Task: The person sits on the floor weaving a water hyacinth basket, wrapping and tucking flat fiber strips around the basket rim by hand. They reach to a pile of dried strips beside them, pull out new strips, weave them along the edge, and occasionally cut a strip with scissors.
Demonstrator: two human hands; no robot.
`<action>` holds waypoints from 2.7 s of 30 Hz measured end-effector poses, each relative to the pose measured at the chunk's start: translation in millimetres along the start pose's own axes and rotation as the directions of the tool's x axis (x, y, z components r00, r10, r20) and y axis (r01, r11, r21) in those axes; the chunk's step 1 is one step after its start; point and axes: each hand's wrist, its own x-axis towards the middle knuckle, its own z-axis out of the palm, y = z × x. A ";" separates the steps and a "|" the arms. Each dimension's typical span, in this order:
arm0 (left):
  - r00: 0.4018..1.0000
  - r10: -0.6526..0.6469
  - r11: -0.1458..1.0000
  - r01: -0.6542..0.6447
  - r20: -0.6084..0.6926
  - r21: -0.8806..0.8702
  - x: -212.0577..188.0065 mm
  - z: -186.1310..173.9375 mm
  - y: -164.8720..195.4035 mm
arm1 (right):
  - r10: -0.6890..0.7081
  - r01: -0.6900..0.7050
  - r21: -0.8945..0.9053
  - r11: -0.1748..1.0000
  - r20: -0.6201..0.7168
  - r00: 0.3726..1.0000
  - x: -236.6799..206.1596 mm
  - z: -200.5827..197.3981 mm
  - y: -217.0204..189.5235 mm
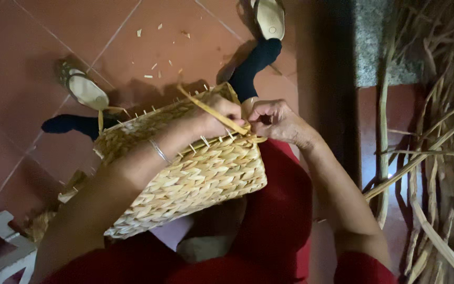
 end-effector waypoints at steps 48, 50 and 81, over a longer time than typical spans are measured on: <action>0.923 -0.381 0.893 0.382 0.049 -0.239 -39.5 -29.7 62.4 | 0.018 -0.087 -0.100 0.991 -0.548 0.836 -25.3 32.7 22.3; 0.920 -0.384 0.856 0.386 0.078 -0.344 -48.4 -28.9 55.8 | 0.092 -0.058 0.076 0.995 -0.588 0.804 -24.4 28.8 36.9; 0.588 -0.316 0.929 0.350 -0.745 -0.118 -265.6 -18.7 125.7 | -0.590 -0.227 -0.889 0.398 -0.438 0.678 -31.3 8.0 7.5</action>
